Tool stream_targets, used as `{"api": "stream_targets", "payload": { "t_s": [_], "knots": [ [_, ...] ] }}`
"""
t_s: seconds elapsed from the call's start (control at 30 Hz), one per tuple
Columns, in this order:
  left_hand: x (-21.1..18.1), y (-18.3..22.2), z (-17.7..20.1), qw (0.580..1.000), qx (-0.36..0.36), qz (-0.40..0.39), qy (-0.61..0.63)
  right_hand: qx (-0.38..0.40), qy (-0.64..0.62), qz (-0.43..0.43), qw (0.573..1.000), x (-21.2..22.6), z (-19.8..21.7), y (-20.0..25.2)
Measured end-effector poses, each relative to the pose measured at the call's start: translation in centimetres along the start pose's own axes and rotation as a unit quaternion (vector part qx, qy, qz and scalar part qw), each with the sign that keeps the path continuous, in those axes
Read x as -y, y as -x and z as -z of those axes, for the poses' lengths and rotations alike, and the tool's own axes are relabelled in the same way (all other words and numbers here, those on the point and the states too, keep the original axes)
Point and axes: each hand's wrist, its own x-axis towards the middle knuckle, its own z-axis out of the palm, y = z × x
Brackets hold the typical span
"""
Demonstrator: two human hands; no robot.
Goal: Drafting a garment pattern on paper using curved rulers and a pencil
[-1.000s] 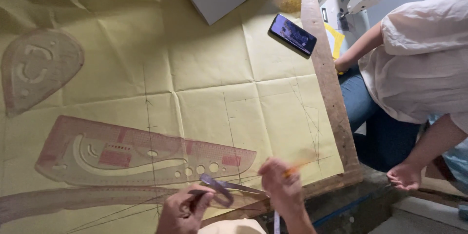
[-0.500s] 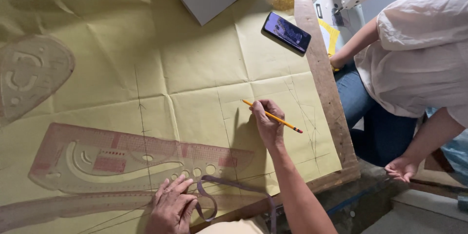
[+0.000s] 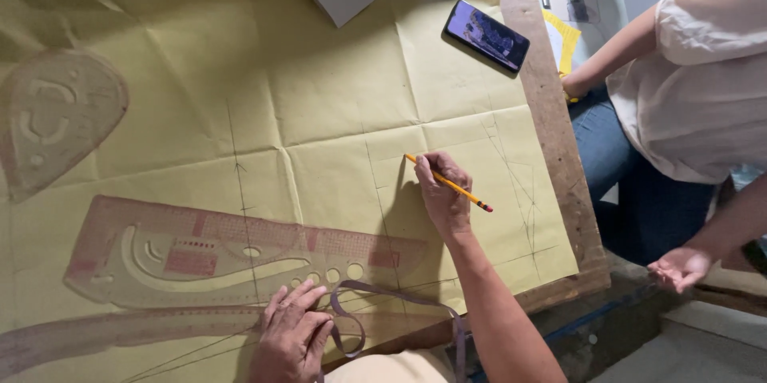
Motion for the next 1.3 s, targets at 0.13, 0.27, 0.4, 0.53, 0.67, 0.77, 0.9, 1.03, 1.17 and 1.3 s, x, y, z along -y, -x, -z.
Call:
{"api": "stream_targets", "payload": {
  "t_s": [0.13,0.27,0.4,0.53,0.67,0.77,0.9,1.03,1.17,1.3],
  "knots": [
    [0.1,-0.4,0.1,1.000,0.005,-0.008,0.001,0.029,0.055,-0.016,0.998,5.0,2.3,-0.7],
    [-1.1,-0.3,1.1,0.999,-0.040,-0.016,0.012,-0.034,0.009,-0.005,0.999,6.4,7.3,4.1],
    [-4.1,-3.1,5.3,0.977,0.029,-0.043,0.206,0.010,0.027,-0.068,0.997,7.3,7.5,8.1],
    [-6.0,-4.5,8.3,0.953,0.090,-0.049,0.287,0.144,0.052,-0.025,0.988,3.1,5.9,13.4],
    [-4.5,-4.1,8.6,0.963,0.046,-0.033,0.262,0.125,0.054,0.103,0.985,1.5,3.2,14.6],
    [-2.7,-3.0,8.2,0.977,0.009,-0.016,0.214,0.179,0.081,0.165,0.967,1.5,2.8,15.1],
    [-2.9,-2.9,9.9,0.971,-0.005,0.104,0.215,0.172,0.115,0.227,0.952,3.1,2.8,15.7],
    [-3.3,-2.6,11.0,0.957,0.011,0.141,0.252,0.181,0.102,0.239,0.949,4.5,2.4,16.0],
    [-2.4,-2.4,10.0,0.972,0.026,0.078,0.220,0.216,0.111,0.261,0.934,5.4,1.6,16.3],
    [-2.8,-2.9,9.1,0.956,0.019,0.162,0.246,0.197,-0.026,0.208,0.958,6.6,2.0,16.2]
  ]
}}
